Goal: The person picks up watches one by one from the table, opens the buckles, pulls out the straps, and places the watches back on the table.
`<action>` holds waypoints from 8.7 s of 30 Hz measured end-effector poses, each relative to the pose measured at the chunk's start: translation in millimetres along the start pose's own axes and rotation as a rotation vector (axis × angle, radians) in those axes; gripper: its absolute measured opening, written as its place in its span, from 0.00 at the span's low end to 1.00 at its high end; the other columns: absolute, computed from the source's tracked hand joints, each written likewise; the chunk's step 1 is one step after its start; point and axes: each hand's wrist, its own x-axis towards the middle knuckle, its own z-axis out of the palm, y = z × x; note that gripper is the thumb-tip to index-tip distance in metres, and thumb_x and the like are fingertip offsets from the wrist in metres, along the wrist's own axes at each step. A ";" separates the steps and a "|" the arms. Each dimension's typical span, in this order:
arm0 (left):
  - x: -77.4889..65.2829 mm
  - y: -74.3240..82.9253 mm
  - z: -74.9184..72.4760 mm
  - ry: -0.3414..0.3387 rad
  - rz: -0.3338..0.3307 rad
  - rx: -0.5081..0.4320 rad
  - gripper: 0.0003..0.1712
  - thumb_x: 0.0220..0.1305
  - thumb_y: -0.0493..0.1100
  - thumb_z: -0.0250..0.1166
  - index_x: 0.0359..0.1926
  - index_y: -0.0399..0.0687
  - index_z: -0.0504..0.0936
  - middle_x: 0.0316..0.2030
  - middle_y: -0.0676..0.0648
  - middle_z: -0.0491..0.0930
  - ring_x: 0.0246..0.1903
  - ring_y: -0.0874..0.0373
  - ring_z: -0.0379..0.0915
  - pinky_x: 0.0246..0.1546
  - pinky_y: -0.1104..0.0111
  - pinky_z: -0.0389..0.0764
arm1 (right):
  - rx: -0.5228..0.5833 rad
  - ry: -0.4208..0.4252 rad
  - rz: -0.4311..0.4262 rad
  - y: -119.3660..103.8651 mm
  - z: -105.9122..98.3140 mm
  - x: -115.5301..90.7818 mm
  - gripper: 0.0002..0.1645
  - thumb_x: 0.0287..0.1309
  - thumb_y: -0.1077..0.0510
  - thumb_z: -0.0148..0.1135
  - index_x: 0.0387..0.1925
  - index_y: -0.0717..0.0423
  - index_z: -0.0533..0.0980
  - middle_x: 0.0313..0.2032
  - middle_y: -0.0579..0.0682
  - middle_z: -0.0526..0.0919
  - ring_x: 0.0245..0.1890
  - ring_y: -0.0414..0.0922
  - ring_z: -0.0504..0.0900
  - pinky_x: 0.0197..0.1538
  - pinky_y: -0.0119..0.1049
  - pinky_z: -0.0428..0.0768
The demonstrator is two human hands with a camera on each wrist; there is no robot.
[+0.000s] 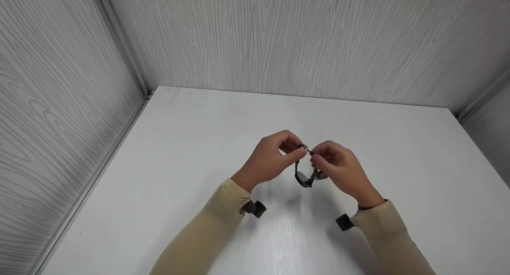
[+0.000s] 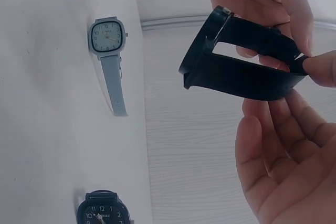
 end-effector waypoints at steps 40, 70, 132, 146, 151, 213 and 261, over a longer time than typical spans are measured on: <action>4.5 -14.4 -7.9 -0.038 -0.113 0.337 0.04 0.70 0.50 0.68 0.42 0.61 0.86 0.36 0.64 0.85 0.38 0.66 0.79 0.41 0.66 0.78 | -0.284 0.140 0.037 18.6 6.6 12.5 0.09 0.71 0.53 0.66 0.37 0.54 0.80 0.35 0.48 0.84 0.37 0.45 0.81 0.38 0.31 0.79; 35.1 -67.3 -6.7 -0.040 -0.385 0.464 0.14 0.74 0.53 0.63 0.52 0.52 0.85 0.45 0.52 0.85 0.44 0.58 0.81 0.49 0.60 0.80 | -0.392 -0.061 0.242 49.1 -0.5 50.2 0.24 0.74 0.40 0.58 0.56 0.53 0.77 0.55 0.53 0.82 0.59 0.52 0.76 0.63 0.55 0.72; -6.1 -29.7 -47.8 -0.163 -0.337 0.542 0.20 0.74 0.54 0.61 0.60 0.53 0.81 0.46 0.52 0.86 0.46 0.55 0.81 0.51 0.56 0.79 | -0.718 -0.266 0.105 71.5 -37.4 3.1 0.08 0.66 0.66 0.65 0.43 0.52 0.84 0.41 0.47 0.86 0.45 0.48 0.81 0.56 0.52 0.78; -8.1 -26.6 -44.8 -0.173 -0.305 0.507 0.18 0.74 0.54 0.62 0.58 0.53 0.82 0.46 0.51 0.85 0.45 0.56 0.80 0.49 0.58 0.80 | -0.668 -0.236 0.088 67.7 -43.6 4.5 0.08 0.64 0.67 0.62 0.42 0.56 0.82 0.39 0.48 0.85 0.40 0.46 0.79 0.48 0.46 0.78; -9.2 -24.5 -44.3 -0.190 -0.293 0.419 0.16 0.73 0.56 0.63 0.55 0.57 0.83 0.43 0.54 0.84 0.42 0.59 0.80 0.48 0.58 0.80 | -0.547 -0.197 0.043 49.8 -41.0 2.8 0.08 0.63 0.67 0.63 0.42 0.53 0.82 0.40 0.50 0.86 0.38 0.44 0.81 0.43 0.40 0.81; -12.0 -1.8 -3.5 -0.215 0.029 0.133 0.07 0.68 0.49 0.71 0.43 0.54 0.86 0.32 0.62 0.86 0.35 0.67 0.83 0.43 0.67 0.80 | -0.238 -0.057 -0.082 -17.7 -0.2 -13.2 0.04 0.70 0.53 0.67 0.43 0.47 0.84 0.39 0.43 0.87 0.41 0.42 0.84 0.46 0.38 0.81; -10.9 -3.4 -7.1 -0.204 0.085 0.305 0.09 0.69 0.55 0.69 0.42 0.59 0.83 0.27 0.63 0.82 0.28 0.67 0.77 0.36 0.65 0.78 | -0.096 -0.088 -0.132 -8.1 7.6 -11.2 0.05 0.69 0.59 0.67 0.45 0.53 0.84 0.40 0.46 0.88 0.35 0.43 0.88 0.40 0.38 0.87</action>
